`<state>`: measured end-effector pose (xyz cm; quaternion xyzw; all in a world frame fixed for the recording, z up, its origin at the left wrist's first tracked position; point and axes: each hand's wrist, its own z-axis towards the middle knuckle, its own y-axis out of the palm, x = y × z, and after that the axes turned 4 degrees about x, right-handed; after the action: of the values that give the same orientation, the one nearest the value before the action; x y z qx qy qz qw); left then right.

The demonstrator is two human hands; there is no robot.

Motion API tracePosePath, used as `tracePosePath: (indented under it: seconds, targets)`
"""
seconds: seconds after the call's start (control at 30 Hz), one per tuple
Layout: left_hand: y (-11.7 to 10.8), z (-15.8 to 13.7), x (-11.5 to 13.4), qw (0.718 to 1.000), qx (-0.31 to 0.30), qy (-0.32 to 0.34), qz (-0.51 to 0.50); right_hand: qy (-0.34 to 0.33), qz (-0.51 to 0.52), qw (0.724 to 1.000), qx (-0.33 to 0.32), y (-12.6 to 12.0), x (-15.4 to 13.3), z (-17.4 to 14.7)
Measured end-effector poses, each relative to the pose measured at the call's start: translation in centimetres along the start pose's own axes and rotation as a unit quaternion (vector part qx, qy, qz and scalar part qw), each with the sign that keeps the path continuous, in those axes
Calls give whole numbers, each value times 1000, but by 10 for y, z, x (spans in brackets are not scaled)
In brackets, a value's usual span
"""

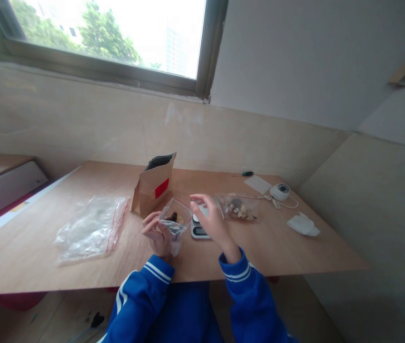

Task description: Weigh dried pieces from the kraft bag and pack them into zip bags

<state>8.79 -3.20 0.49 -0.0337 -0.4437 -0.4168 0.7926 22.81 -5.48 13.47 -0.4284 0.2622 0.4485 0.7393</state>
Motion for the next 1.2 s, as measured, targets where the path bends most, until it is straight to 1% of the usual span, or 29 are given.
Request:
tracePosePath:
  seconds: [0.03, 0.1, 0.17, 0.23, 0.3, 0.4, 0.47, 0.53, 0.63, 0.7, 0.77, 0.83, 0.87, 0.93, 1.07, 1.13, 1.2]
  targets:
    - [0, 0, -1, 1000, -13, 6, -1, 14, 0, 1000, 5, 2, 6, -7]
    - [0, -1, -3, 999, -30, 16, -3, 63, 8, 998, 7, 9, 18, -23]
    - [0, -1, -4, 999, -21, 32, -5, 116, 33, 993, -14, 18, 25, -40]
    - [0, -1, -3, 998, -14, 54, -14, 143, 74, 986, -47, 29, 27, -54]
    - [0, -1, -3, 997, -13, 72, -26, 144, 120, 980, -60, 39, 25, -61]
    - [-1, -1, -1, 992, -53, 106, -35, 125, 180, 976, -24, 48, 20, -59]
    - [-2, -1, 2, 987, -85, 131, -33, 109, 205, 973, 3, 47, 20, -55]
    - [-3, 0, 4, 987, -95, 130, -28, 101, 218, 971, 18, 42, 23, -53]
    - [-4, 3, 7, 994, -86, 66, 4, 113, 238, 964, 29, 31, 30, -54]
    - [-4, 5, 10, 994, -109, -4, 23, 125, 258, 957, 32, 26, 36, -57]
    - [-6, 6, 12, 985, -155, -77, 24, 131, 272, 953, 31, 24, 42, -62]
    - [-8, 8, 17, 966, -217, -138, 23, 134, 273, 952, 31, 24, 48, -67]
    - [-9, 8, 19, 957, -242, -159, 27, 136, 268, 953, 36, 25, 51, -69]
    - [-10, 9, 24, 945, -271, -177, 40, 136, 248, 958, 50, 27, 58, -74]
    - [-10, 8, 31, 953, -241, -177, 52, 121, 166, 974, 92, 27, 72, -81]
    - [-9, 6, 33, 948, -244, -200, 50, 124, 133, 976, 116, 26, 78, -82]
    - [-9, 4, 33, 938, -258, -228, 46, 138, 125, 973, 138, 24, 84, -81]
